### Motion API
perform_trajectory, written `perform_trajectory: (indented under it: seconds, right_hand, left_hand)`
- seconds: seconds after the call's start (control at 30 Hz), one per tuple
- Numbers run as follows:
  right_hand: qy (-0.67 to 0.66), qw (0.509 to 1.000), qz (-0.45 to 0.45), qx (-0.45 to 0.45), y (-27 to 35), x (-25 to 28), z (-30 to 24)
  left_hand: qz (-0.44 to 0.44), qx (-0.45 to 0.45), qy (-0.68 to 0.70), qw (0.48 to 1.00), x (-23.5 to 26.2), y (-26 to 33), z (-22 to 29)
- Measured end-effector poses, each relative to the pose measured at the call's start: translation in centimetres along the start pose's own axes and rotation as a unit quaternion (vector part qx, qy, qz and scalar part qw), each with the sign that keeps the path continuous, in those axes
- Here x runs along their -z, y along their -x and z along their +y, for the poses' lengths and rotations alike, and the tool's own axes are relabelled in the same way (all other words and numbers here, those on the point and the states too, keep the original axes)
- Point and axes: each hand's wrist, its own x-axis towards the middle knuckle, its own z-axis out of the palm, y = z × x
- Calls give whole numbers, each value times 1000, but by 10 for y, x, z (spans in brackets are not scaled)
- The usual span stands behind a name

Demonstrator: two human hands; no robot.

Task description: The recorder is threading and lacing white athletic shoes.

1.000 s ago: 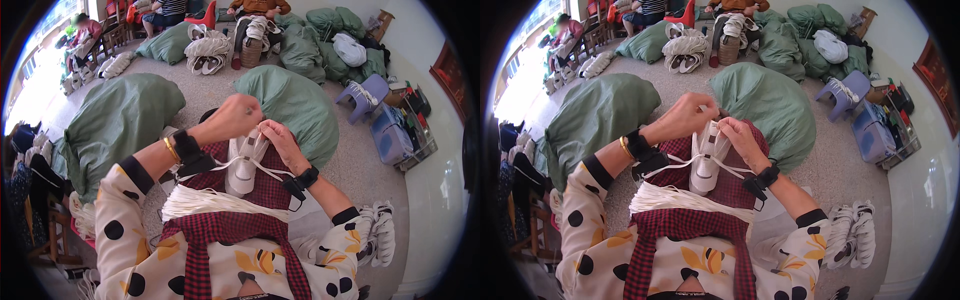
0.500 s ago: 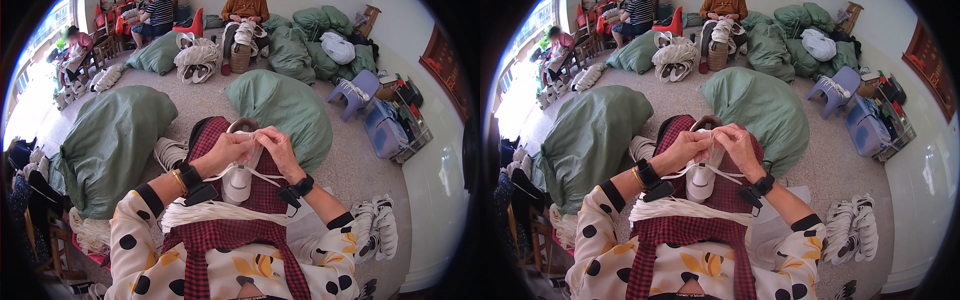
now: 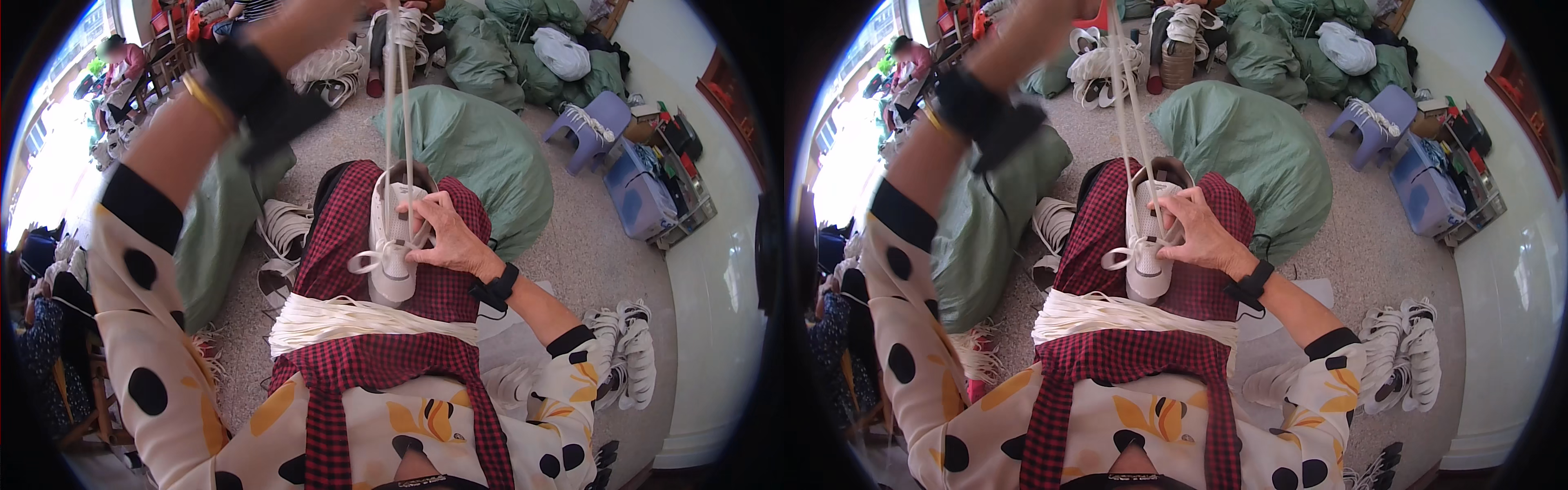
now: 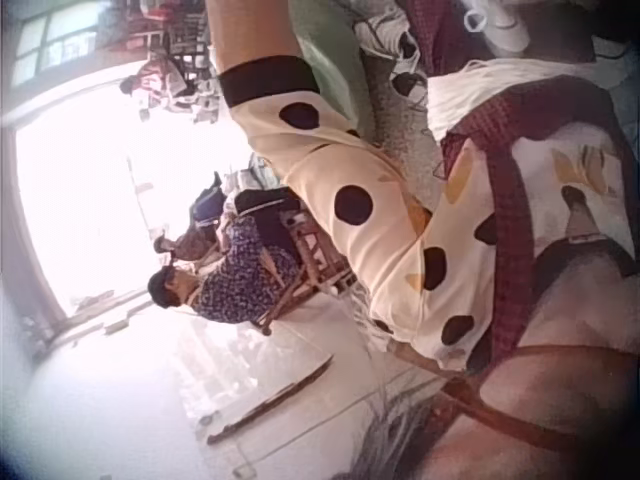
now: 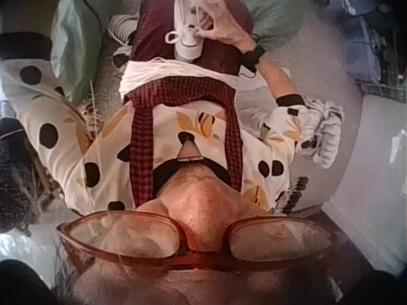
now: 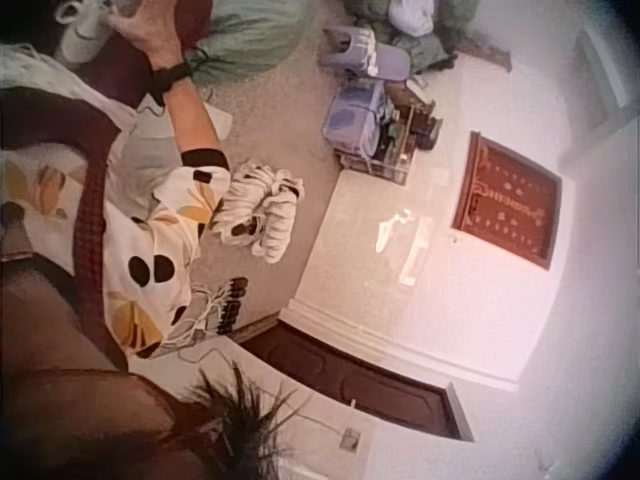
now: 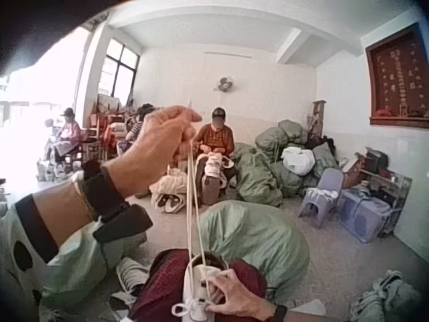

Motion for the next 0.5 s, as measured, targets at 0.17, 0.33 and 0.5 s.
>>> perform_trajectory:
  seconds: [0.17, 0.33, 0.5]
  right_hand:
    - [1, 999, 0, 35, 5, -1, 2]
    - [-69, 994, 87, -16, 28, 12, -9]
    - [35, 997, 7, 65, 35, 7, -5]
  left_hand:
    - [215, -257, -243, 911, 24, -52, 48]
    - [237, -144, -275, 921, 23, -41, 14]
    - [237, -124, -284, 921, 36, -36, 15]
